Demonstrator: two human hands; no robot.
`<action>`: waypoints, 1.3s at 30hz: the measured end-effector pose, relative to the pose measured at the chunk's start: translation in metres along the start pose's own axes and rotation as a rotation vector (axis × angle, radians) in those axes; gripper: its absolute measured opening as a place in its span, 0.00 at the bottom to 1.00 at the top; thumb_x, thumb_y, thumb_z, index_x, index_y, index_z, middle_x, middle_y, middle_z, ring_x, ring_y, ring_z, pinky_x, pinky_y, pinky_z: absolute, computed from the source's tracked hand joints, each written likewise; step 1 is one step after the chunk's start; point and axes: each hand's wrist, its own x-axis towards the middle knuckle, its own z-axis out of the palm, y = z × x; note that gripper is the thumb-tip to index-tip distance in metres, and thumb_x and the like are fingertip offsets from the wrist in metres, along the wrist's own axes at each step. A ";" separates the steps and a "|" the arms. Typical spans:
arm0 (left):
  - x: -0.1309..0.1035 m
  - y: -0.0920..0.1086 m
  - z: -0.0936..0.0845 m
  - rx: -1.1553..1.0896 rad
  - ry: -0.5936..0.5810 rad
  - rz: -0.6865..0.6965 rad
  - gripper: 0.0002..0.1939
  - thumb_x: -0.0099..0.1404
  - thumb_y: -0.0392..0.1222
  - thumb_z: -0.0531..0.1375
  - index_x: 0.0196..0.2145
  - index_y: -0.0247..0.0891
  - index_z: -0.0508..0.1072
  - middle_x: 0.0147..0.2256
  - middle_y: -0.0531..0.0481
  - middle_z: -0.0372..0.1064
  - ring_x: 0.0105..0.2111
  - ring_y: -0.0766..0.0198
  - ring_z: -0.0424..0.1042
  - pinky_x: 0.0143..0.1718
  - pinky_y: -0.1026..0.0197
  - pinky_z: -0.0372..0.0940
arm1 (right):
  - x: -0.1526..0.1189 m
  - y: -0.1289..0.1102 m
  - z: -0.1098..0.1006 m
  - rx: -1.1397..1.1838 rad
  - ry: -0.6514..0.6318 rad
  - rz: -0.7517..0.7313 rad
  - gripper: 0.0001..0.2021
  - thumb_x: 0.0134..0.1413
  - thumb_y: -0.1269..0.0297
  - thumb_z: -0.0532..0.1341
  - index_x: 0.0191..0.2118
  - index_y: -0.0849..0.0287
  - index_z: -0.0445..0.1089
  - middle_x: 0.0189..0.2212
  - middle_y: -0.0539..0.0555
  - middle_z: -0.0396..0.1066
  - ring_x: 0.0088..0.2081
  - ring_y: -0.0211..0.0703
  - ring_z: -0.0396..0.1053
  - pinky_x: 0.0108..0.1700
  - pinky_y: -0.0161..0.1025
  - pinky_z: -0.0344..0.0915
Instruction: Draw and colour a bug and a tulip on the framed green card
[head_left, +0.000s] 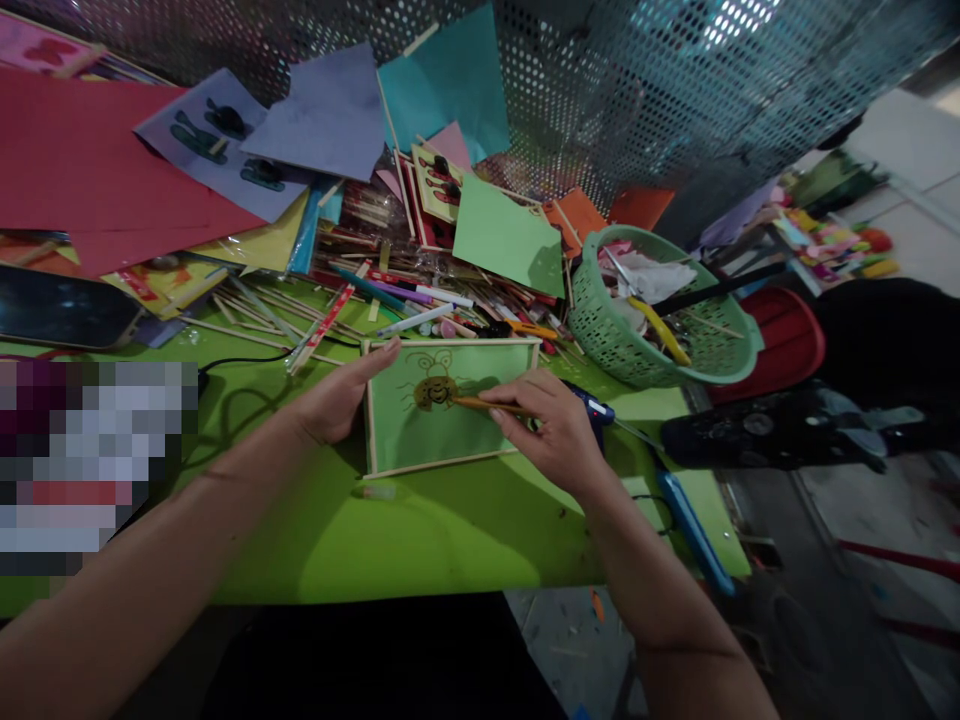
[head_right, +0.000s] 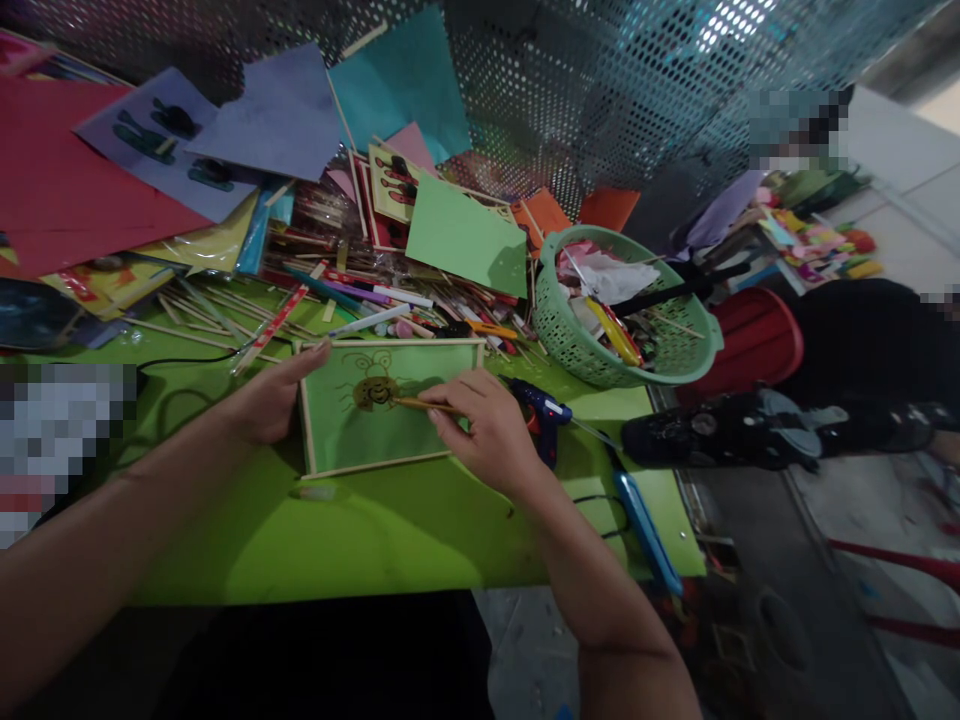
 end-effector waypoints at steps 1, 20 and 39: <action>0.000 0.000 0.000 -0.003 -0.001 0.000 0.29 0.65 0.59 0.58 0.54 0.34 0.74 0.48 0.36 0.78 0.52 0.42 0.76 0.55 0.45 0.70 | 0.000 0.000 0.000 -0.001 -0.006 0.001 0.08 0.61 0.71 0.60 0.43 0.55 0.74 0.34 0.53 0.75 0.37 0.45 0.70 0.41 0.43 0.65; -0.002 0.001 0.001 -0.043 0.031 -0.021 0.29 0.66 0.58 0.58 0.56 0.34 0.73 0.48 0.36 0.78 0.52 0.43 0.75 0.56 0.46 0.69 | 0.000 0.000 -0.003 -0.002 -0.024 -0.004 0.08 0.61 0.71 0.60 0.43 0.54 0.74 0.34 0.52 0.75 0.37 0.44 0.69 0.41 0.43 0.65; -0.004 0.006 0.008 -0.067 0.081 -0.012 0.24 0.69 0.52 0.56 0.55 0.33 0.73 0.46 0.38 0.79 0.49 0.46 0.78 0.52 0.48 0.72 | 0.000 0.000 -0.004 0.012 -0.045 -0.002 0.08 0.61 0.71 0.61 0.43 0.56 0.75 0.33 0.53 0.75 0.37 0.44 0.68 0.41 0.42 0.63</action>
